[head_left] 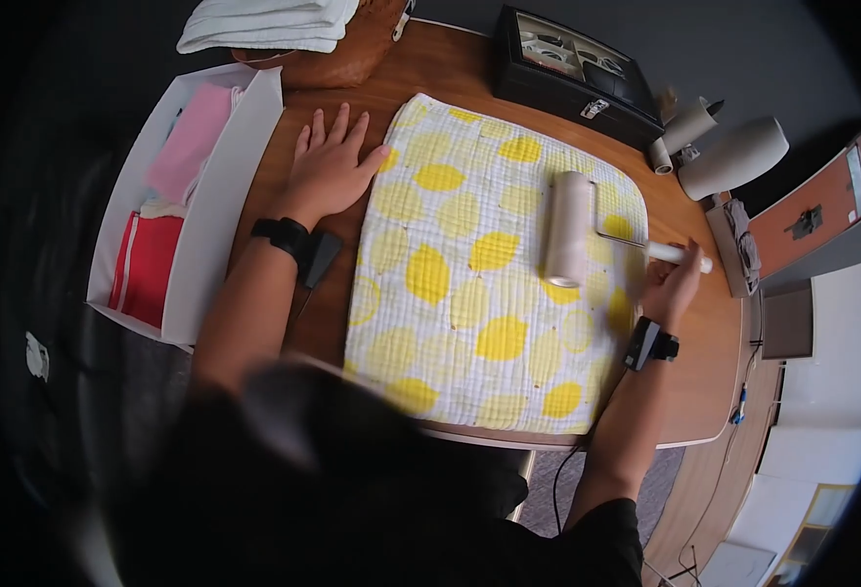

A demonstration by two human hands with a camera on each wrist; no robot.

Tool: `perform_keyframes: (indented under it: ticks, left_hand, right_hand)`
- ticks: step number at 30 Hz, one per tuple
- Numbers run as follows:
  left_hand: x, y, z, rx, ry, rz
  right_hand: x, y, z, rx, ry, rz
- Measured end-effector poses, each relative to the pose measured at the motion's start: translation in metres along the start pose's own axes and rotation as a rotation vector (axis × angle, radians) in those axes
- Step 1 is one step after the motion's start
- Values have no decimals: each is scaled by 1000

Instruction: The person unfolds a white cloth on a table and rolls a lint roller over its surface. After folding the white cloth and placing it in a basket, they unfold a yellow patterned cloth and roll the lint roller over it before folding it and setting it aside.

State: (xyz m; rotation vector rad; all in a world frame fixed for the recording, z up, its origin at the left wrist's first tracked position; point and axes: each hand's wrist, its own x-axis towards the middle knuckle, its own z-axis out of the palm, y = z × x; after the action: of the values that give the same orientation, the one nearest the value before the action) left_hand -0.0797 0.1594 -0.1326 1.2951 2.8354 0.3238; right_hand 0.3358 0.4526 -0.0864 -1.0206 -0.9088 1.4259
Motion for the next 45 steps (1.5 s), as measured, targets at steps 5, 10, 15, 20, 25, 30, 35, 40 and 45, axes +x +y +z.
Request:
perform_keyframes:
  ticks: [5, 10, 15, 20, 25, 30, 35, 40, 45]
  left_hand:
    - [1, -1, -1, 14, -2, 11]
    - [3, -2, 0, 12, 6, 19]
    - [0, -1, 1, 0, 12, 15]
    - [-1, -1, -1, -28, 10, 8]
    - [0, -3, 3, -13, 15, 2]
    - [2, -2, 3, 5, 10, 12]
    - [2, 0, 0, 4, -2, 9]
    - [0, 1, -1, 3, 6, 11]
    - [-1, 0, 2, -5, 10, 6]
  right_hand:
    - [-71, 12, 62, -334, -413, 176]
    - [-102, 14, 81, -437, -660, 137]
    - [-42, 12, 37, -182, -331, 84]
    - [2, 6, 2, 10, 75, -68]
    - [-29, 13, 26, -100, -259, -16]
    - [-103, 33, 83, -384, -687, 196]
    - [-112, 27, 91, -436, -680, 135]
    - [-38, 22, 42, -52, -286, 78]
    - [-11, 6, 15, 38, -73, 19]
